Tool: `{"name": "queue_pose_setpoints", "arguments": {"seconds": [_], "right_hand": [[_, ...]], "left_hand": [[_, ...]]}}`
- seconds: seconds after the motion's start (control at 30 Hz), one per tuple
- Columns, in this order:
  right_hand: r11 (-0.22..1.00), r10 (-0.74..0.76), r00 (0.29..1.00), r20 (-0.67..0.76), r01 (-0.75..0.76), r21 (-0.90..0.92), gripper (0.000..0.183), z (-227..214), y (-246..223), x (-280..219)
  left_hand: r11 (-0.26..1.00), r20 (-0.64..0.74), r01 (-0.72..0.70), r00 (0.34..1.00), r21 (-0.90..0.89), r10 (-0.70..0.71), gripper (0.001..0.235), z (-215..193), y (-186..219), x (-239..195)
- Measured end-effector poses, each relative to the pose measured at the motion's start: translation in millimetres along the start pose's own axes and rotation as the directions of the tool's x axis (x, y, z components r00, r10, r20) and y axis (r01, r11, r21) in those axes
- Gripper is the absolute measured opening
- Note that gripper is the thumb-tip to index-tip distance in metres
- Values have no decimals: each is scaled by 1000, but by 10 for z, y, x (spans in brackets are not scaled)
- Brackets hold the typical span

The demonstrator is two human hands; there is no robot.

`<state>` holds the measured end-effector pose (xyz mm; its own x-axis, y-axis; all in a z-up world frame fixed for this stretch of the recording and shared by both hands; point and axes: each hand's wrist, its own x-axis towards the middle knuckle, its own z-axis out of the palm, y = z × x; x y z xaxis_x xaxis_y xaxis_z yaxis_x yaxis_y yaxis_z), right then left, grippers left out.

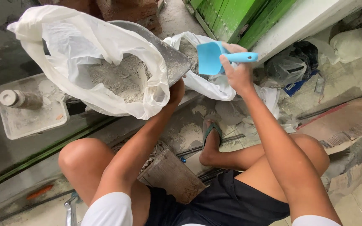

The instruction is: The person scoops a gray powder from a white plastic bag using a blue plastic scoop and pours it into a metal bowl lined with a white plastic bag. The person repeats this scooping and pouring action multiple times.

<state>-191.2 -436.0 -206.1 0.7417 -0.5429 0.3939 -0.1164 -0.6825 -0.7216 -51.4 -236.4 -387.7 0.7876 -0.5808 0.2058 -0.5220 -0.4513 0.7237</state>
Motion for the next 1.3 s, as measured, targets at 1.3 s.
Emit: {"name": "queue_pose_setpoints", "arguments": {"seconds": [1.3], "right_hand": [[976, -125, 863, 489, 195, -95, 38, 650, -264, 649]], "left_hand": [[571, 259, 486, 863, -661, -434, 52, -415, 1018, -99]]}}
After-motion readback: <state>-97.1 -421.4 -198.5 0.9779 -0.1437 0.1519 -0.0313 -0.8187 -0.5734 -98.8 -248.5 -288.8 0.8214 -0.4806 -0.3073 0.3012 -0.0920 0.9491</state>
